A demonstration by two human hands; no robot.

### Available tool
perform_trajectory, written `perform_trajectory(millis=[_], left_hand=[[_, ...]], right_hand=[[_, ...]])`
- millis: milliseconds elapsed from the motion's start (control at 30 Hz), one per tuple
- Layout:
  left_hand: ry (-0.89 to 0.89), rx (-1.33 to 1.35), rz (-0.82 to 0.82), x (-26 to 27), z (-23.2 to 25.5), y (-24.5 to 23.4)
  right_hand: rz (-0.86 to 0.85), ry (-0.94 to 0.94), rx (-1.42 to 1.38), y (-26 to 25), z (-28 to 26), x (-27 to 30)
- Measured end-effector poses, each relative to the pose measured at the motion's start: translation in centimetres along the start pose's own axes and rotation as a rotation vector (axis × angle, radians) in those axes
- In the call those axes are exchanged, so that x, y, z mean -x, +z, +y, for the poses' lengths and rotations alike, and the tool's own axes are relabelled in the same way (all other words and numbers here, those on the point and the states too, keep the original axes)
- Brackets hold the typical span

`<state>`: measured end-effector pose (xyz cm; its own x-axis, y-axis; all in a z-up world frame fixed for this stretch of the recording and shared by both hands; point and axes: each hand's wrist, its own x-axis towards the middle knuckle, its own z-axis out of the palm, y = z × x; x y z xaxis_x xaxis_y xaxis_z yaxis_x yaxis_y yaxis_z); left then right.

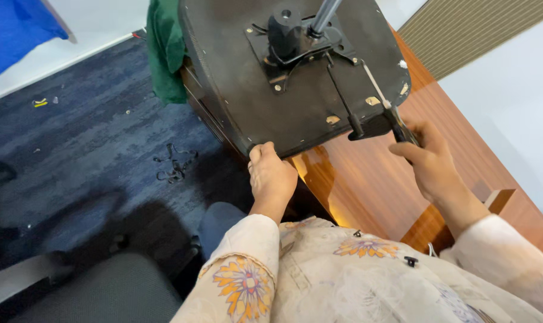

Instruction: The person uses a screwdriver to remove screws from the underside of an overturned office chair. They loosen and remove several screws from the chair base, placing them on the floor.

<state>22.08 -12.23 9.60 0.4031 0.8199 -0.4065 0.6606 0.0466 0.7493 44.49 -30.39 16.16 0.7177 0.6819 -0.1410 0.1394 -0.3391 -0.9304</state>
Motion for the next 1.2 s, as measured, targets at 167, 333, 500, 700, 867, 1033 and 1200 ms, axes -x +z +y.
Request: perform_trajectory(millis=[167, 333, 500, 700, 867, 1033, 1200], left_hand=[[0.015, -0.128, -0.053, 0.9, 0.8, 1.1], [0.023, -0.237, -0.266, 0.7, 0.6, 0.8], [0.074, -0.32, -0.325, 0.4, -0.7, 0.1], [0.131, -0.392, -0.379, -0.5, -2.2, -1.0], [0.164, -0.413, -0.401, -1.0, -2.5, -2.1], [0.2, -0.461, -0.432, -2.5, -3.2, -3.7], [0.247, -0.527, -0.492, -3.8, -3.9, -5.3]], right_hand=[[-0.156, -0.05, -0.066, -0.1, 1.2, -3.9], [-0.068, -0.03, 0.126, 0.1, 1.3, -5.0], [0.006, 0.047, 0.177, 0.8, 0.5, -5.3], [0.093, 0.148, 0.26, 2.8, -0.2, -4.3], [0.102, 0.107, 0.216, 3.6, -0.5, -3.9], [0.126, 0.144, 0.266, 4.8, -0.1, -3.6], [0.175, 0.207, 0.247, 6.3, 0.2, -2.8]])
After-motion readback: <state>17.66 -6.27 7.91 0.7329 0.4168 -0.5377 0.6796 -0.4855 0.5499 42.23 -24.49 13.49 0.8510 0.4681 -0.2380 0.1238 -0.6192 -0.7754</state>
